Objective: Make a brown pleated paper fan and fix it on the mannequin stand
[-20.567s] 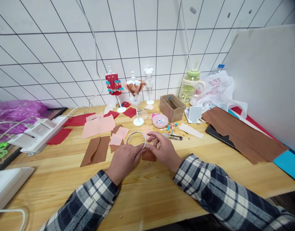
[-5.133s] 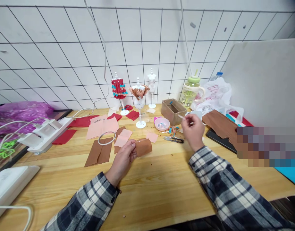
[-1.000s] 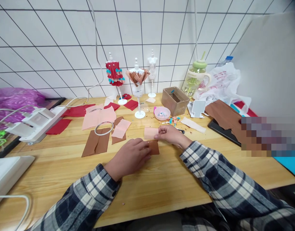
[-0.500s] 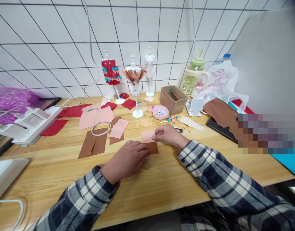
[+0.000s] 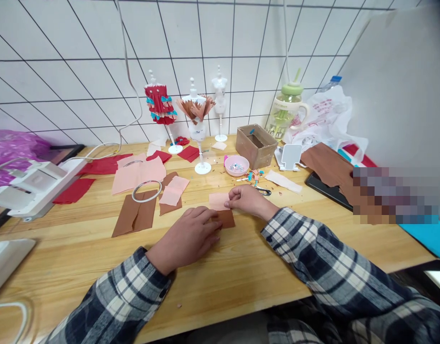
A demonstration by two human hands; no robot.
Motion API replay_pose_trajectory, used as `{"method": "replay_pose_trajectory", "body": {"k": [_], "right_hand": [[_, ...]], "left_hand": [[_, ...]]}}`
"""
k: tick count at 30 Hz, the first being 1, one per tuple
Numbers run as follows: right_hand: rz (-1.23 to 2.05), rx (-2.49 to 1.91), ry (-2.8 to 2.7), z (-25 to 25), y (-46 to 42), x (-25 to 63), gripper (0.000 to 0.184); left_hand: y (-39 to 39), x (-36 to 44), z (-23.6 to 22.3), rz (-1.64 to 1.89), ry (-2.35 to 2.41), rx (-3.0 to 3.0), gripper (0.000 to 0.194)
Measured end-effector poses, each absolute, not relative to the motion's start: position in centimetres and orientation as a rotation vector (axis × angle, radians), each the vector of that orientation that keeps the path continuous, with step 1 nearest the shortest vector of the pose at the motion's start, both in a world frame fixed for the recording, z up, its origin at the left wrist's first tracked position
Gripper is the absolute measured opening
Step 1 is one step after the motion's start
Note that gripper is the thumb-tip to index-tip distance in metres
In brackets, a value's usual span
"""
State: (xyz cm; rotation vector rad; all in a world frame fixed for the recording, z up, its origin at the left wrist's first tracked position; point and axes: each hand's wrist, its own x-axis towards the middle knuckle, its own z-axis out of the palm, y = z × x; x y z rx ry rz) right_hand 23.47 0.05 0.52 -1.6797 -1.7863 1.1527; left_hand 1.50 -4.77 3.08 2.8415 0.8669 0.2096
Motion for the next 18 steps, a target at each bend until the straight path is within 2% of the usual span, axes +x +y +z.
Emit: {"method": "replay_pose_trajectory", "body": {"k": [18], "right_hand": [[1.232, -1.648, -1.716, 0.87, 0.13, 23.52, 0.014]], "left_hand": [[-4.83, 1.24, 3.06, 0.137, 0.981, 2.83, 0.034]]}}
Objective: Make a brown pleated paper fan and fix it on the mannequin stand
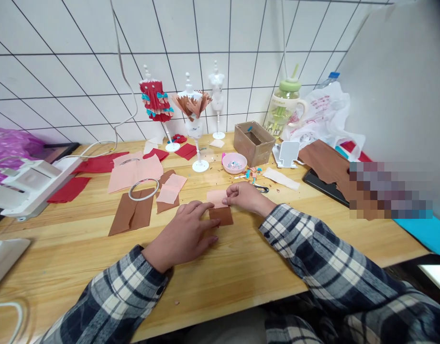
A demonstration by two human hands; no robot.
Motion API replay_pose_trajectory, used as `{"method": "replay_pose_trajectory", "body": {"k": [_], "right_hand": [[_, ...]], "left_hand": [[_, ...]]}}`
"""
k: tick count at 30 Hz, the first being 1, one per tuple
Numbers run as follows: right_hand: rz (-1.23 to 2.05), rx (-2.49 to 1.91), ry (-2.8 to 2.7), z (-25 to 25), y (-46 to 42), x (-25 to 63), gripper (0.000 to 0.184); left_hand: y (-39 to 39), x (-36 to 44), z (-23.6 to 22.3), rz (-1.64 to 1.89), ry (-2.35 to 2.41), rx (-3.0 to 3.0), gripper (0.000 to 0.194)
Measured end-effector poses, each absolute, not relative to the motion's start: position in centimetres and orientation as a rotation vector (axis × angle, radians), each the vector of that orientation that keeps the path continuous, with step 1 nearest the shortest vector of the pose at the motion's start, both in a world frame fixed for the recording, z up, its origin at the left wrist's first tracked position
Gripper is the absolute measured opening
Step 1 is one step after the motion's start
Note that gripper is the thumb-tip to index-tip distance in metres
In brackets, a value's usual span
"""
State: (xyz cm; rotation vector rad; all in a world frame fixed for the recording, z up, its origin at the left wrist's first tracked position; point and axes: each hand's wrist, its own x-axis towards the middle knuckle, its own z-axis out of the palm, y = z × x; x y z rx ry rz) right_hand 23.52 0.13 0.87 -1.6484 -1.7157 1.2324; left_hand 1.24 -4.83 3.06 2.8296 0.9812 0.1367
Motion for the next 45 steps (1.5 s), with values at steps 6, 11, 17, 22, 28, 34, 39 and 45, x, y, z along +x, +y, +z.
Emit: {"method": "replay_pose_trajectory", "body": {"k": [6, 11, 17, 22, 28, 34, 39, 45], "right_hand": [[1.372, -1.556, -1.601, 0.5, 0.3, 23.7, 0.018], [1.292, -1.593, -1.678, 0.0, 0.5, 23.9, 0.018], [1.108, -1.708, -1.838, -0.3, 0.6, 23.7, 0.013], [1.048, -1.742, -1.889, 0.1, 0.5, 23.6, 0.012], [0.943, -1.763, -1.912, 0.2, 0.2, 23.2, 0.014], [0.759, -1.779, -1.92, 0.4, -0.4, 23.1, 0.028], [0.648, -1.809, -1.978, 1.0, -1.0, 23.2, 0.035], [0.581, -1.897, -2.104, 1.2, -1.3, 23.2, 0.049]], "left_hand": [[-4.9, 1.2, 3.0, 0.122, 0.996, 2.826, 0.035], [-4.9, 1.2, 3.2, 0.095, 1.008, 2.819, 0.035], [-4.9, 1.4, 3.3, 0.067, 0.961, 2.818, 0.035], [-4.8, 1.6, 3.6, 0.054, 0.934, 2.819, 0.035], [-5.1, 1.7, 3.5, 0.025, 0.943, 2.818, 0.04], [-5.7, 1.8, 3.5, 0.044, 0.983, 2.8, 0.05], [-5.8, 1.8, 3.1, 0.027, 1.046, 2.78, 0.07], [-5.5, 1.8, 2.4, -0.017, 1.052, 2.819, 0.065]]}}
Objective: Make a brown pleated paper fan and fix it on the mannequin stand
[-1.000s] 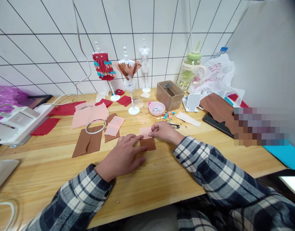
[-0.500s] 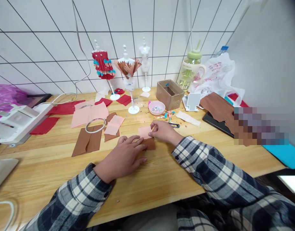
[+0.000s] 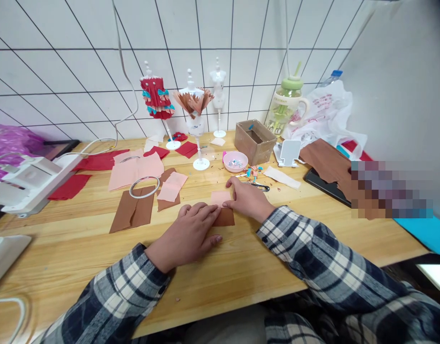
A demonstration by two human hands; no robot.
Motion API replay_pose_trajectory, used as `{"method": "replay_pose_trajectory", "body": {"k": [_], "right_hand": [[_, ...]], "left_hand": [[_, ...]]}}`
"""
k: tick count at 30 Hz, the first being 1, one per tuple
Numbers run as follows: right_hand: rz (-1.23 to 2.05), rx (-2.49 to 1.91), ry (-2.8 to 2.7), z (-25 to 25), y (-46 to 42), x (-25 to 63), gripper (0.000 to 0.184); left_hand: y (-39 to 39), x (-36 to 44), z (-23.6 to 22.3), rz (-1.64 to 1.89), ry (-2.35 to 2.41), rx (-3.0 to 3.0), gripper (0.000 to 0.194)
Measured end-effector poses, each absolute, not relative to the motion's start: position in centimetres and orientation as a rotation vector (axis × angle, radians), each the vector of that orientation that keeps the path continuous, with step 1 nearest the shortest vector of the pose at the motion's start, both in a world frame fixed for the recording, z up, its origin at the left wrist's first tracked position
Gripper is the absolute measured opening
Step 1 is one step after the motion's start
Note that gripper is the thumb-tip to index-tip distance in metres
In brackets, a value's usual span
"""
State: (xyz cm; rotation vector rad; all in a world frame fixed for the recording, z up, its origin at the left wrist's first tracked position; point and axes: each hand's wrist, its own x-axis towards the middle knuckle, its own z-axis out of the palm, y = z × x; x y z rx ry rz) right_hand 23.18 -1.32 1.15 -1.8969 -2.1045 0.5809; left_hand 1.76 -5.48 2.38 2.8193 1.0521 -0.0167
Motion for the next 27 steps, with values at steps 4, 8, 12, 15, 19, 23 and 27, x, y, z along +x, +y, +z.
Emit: {"method": "replay_pose_trajectory", "body": {"k": [4, 8, 12, 15, 19, 23, 27], "right_hand": [[0.67, -1.904, -2.116, 1.1, -0.9, 23.9, 0.043], [0.719, -1.917, -2.078, 1.1, -0.7, 24.4, 0.03], [0.574, -1.955, -2.084, 1.4, -1.1, 23.9, 0.028], [0.591, -1.845, -2.133, 1.4, -1.3, 23.5, 0.012], [0.662, -1.639, -2.117, 1.1, -1.1, 23.3, 0.004], [0.792, -1.393, -1.992, 1.1, -1.4, 22.8, 0.006], [0.895, -1.266, -1.908, 1.5, -1.9, 22.3, 0.006]], "left_hand": [[-5.5, 1.7, 2.2, -0.045, 1.09, 2.833, 0.061], [-5.7, 1.7, 2.1, -0.042, 1.111, 2.844, 0.062], [-6.0, 2.0, 2.3, 0.012, 1.084, 2.848, 0.064], [-5.7, 2.1, 2.8, 0.11, 1.086, 2.842, 0.061], [-4.3, 1.3, 2.9, 0.457, 1.277, 2.571, 0.045], [-2.8, 0.5, 2.0, 0.726, 1.44, 2.084, 0.051], [-2.5, 0.6, 1.8, 0.685, 1.396, 1.895, 0.048]]}}
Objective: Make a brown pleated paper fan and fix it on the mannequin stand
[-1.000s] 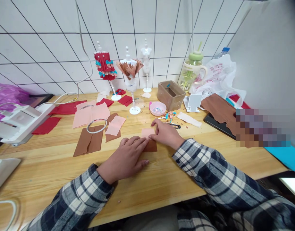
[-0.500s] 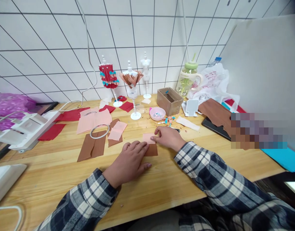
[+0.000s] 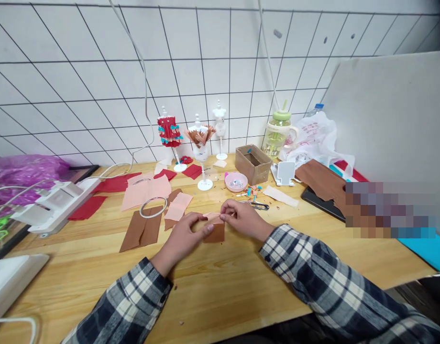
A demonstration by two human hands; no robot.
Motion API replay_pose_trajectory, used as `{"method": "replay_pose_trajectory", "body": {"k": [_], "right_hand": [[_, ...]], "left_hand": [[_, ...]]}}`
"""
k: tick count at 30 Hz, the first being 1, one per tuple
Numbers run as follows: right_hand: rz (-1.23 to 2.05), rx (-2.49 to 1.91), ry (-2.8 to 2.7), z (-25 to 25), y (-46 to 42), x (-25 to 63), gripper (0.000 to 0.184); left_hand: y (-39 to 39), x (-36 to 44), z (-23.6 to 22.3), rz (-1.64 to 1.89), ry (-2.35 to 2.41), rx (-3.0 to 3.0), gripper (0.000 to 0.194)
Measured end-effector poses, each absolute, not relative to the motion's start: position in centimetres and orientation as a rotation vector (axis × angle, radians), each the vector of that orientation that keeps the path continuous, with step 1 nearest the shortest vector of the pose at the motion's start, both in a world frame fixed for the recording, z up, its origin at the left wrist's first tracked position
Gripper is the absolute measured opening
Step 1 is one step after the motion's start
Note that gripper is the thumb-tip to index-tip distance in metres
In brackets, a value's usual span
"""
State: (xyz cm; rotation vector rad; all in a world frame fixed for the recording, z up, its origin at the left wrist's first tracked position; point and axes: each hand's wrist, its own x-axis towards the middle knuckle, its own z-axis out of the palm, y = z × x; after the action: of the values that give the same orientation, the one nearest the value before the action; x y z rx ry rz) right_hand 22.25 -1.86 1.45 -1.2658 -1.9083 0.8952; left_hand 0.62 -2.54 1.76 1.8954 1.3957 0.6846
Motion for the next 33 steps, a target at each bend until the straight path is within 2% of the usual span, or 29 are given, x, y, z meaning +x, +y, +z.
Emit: {"method": "replay_pose_trajectory", "body": {"k": [5, 10, 14, 18, 21, 24, 27, 29, 33], "right_hand": [[0.917, -1.248, -1.807, 1.6, -2.1, 21.9, 0.011], [1.236, -1.148, -1.578, 1.1, -2.0, 21.6, 0.053], [1.333, -1.1, -1.447, 1.1, -2.1, 21.4, 0.05], [1.404, -1.007, -1.418, 1.5, -2.7, 20.7, 0.052], [1.378, -1.008, -1.461, 1.7, -2.9, 20.4, 0.053], [1.099, -1.175, -1.682, 2.5, -2.6, 21.4, 0.049], [0.475, -1.612, -2.04, 3.5, -1.9, 24.1, 0.019], [0.136, -1.931, -2.106, 3.9, -1.5, 26.0, 0.025], [0.013, -2.21, -2.22, 3.4, -1.4, 28.3, 0.03]], "left_hand": [[-2.9, 1.1, 2.0, 0.726, 1.239, 1.763, 0.036], [-2.7, 0.7, 1.5, 0.762, 1.247, 1.709, 0.034], [-2.7, 0.5, 1.6, 0.768, 1.163, 1.749, 0.032], [-3.0, 0.9, 1.9, 0.751, 0.924, 1.469, 0.045], [-3.2, 1.4, 1.7, 0.717, 0.922, 1.347, 0.044], [-3.3, 1.6, 1.3, 0.75, 0.978, 1.221, 0.04], [-3.2, 1.5, 1.1, 0.84, 0.955, 1.052, 0.039], [-3.1, 1.3, 1.1, 0.888, 0.92, 0.992, 0.041], [-2.9, 1.3, 1.2, 1.019, 0.897, 0.957, 0.043]]}}
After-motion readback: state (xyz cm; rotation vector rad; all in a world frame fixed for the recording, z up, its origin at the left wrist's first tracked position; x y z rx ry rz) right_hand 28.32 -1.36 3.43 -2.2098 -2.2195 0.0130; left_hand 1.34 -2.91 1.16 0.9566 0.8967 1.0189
